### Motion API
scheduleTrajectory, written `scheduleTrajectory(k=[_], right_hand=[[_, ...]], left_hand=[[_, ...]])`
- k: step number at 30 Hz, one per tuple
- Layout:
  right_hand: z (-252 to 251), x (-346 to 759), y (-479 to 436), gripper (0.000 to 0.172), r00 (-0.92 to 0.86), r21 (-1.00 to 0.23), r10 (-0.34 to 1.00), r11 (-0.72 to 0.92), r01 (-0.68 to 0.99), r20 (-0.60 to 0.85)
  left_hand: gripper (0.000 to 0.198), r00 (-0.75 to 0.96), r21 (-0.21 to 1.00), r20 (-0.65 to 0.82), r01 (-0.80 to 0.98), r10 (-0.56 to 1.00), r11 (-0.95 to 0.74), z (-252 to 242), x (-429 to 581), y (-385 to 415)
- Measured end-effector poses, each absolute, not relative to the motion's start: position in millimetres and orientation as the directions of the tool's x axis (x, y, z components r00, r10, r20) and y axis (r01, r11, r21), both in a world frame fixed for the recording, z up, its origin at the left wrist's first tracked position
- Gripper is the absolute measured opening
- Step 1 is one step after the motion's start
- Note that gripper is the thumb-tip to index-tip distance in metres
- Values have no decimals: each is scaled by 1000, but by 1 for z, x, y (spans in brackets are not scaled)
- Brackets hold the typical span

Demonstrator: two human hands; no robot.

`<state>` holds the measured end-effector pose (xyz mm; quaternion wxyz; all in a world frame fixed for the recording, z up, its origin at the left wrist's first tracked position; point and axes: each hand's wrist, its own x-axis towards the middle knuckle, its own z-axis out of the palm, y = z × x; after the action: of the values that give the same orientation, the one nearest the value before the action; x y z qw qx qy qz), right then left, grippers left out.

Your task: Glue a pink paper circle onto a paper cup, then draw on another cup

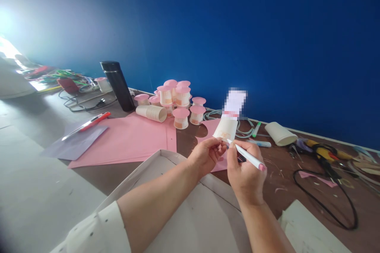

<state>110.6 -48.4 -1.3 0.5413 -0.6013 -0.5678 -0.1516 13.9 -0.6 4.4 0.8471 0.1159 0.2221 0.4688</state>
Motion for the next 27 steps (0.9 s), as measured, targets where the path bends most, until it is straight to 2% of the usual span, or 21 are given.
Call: scheduleTrajectory(k=[15,27], right_hand=[[-1,111,-46,15,297,-451,482,242,859,824],[-4,114,-45,17,328,-465,492,186,865,806]], left_hand=[[15,469,411,-275,-732,839,544,4,14,-1],[17,452,409,-283,-740,846,533,5,14,-1]])
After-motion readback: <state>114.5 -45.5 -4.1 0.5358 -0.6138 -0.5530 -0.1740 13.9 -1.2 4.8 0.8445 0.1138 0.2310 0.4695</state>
